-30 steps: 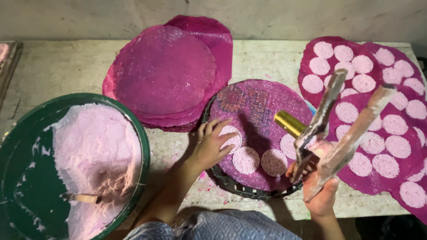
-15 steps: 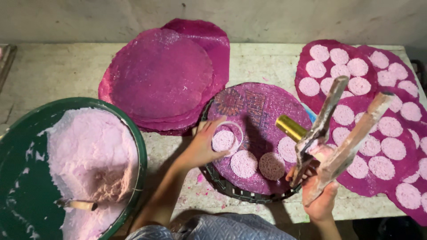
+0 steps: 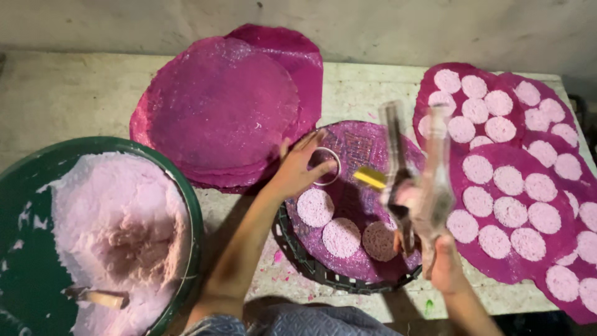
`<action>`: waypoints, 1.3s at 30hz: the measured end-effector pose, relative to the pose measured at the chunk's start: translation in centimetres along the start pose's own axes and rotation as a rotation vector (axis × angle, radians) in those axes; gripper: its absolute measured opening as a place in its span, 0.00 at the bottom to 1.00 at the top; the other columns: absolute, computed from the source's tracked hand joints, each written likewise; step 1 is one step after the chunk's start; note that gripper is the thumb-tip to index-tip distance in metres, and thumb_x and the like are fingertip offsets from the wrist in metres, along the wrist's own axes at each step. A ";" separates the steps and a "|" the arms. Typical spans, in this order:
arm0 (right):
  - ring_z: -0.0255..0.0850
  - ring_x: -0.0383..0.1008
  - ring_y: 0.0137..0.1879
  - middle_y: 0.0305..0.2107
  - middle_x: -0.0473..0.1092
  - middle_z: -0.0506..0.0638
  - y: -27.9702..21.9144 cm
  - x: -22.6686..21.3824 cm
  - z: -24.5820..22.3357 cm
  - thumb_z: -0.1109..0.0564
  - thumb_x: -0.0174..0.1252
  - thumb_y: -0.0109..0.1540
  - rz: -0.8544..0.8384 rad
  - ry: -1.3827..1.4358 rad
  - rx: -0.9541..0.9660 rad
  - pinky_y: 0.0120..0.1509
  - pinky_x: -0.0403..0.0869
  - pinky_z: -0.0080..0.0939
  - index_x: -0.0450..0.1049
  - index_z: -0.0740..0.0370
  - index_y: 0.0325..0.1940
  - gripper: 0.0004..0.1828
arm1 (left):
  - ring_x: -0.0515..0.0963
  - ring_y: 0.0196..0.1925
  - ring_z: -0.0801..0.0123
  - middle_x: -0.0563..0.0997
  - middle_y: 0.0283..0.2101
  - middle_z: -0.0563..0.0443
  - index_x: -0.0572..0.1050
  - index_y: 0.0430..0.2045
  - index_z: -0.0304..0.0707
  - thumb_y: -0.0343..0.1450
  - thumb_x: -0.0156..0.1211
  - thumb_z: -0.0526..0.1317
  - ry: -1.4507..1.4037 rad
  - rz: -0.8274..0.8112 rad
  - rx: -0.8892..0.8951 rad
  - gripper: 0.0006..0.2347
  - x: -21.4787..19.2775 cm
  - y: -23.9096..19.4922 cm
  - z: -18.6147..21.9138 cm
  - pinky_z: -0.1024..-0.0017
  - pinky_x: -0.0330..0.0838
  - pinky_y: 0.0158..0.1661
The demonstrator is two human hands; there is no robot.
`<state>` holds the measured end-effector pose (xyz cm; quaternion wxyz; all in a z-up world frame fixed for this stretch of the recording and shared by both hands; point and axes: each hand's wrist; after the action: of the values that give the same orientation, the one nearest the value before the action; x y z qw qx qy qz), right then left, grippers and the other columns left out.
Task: The person uses a manual metal mold to press small circles of pink dough onto round pink sheets. They frequently refill the mold by hand from a green plastic basin containing more pink dough.
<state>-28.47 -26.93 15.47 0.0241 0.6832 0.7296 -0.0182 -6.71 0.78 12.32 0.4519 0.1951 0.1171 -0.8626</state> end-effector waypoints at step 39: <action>0.46 0.74 0.30 0.19 0.70 0.51 18.4 4.2 -5.3 0.26 0.31 0.66 -0.264 -0.942 0.442 0.41 0.74 0.54 0.73 0.59 0.36 0.38 | 0.68 0.31 0.72 0.67 0.24 0.62 0.67 0.26 0.49 0.71 0.48 0.51 -1.865 0.184 0.542 0.10 -4.2 7.5 -4.1 0.66 0.67 0.41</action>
<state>-10.44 -21.17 20.58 0.2018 0.4924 0.6982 -0.4788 2.59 1.19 10.36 0.3688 -0.4601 -0.5056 -0.6299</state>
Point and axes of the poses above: each hand's wrist, its own y-axis towards the middle knuckle, its own x-axis out of the palm, z = x × y
